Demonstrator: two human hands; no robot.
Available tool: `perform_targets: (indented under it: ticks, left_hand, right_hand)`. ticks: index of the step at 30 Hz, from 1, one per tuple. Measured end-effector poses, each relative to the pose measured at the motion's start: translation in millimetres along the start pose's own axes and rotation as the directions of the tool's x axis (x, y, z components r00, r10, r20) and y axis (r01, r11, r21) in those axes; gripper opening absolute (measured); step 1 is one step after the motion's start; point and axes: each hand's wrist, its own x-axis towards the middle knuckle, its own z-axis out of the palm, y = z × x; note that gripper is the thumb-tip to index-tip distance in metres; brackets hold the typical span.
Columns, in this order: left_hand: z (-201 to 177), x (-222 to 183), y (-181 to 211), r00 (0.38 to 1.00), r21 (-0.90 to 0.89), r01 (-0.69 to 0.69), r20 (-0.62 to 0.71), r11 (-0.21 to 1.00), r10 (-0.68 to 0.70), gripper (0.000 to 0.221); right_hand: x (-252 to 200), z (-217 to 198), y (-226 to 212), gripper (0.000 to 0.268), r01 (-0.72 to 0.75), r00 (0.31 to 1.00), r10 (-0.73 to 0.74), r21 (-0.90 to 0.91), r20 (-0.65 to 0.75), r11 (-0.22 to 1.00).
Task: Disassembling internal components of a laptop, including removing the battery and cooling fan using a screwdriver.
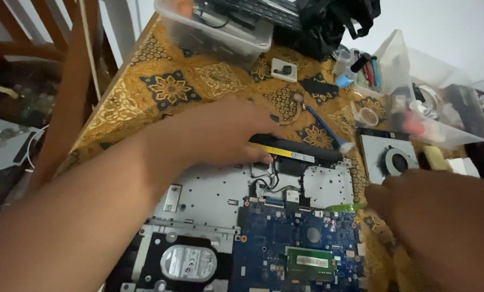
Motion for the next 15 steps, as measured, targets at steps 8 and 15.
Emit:
perform_targets:
  ticks: [8, 15]
  left_hand:
    - [-2.2, -2.3, 3.9, 0.999, 0.027, 0.022, 0.024, 0.999, -0.023, 0.042]
    - [-2.4, -4.6, 3.2, 1.0, -0.001, 0.009, 0.011, 1.0, -0.009, 0.048]
  right_hand:
    - [27.7, 67.9, 12.1, 0.033, 0.138, 0.803, -0.352, -0.425, -0.48, 0.895]
    - [21.8, 67.6, 15.5, 0.033, 0.06, 0.404, -0.6, -0.634, -0.69, 0.771]
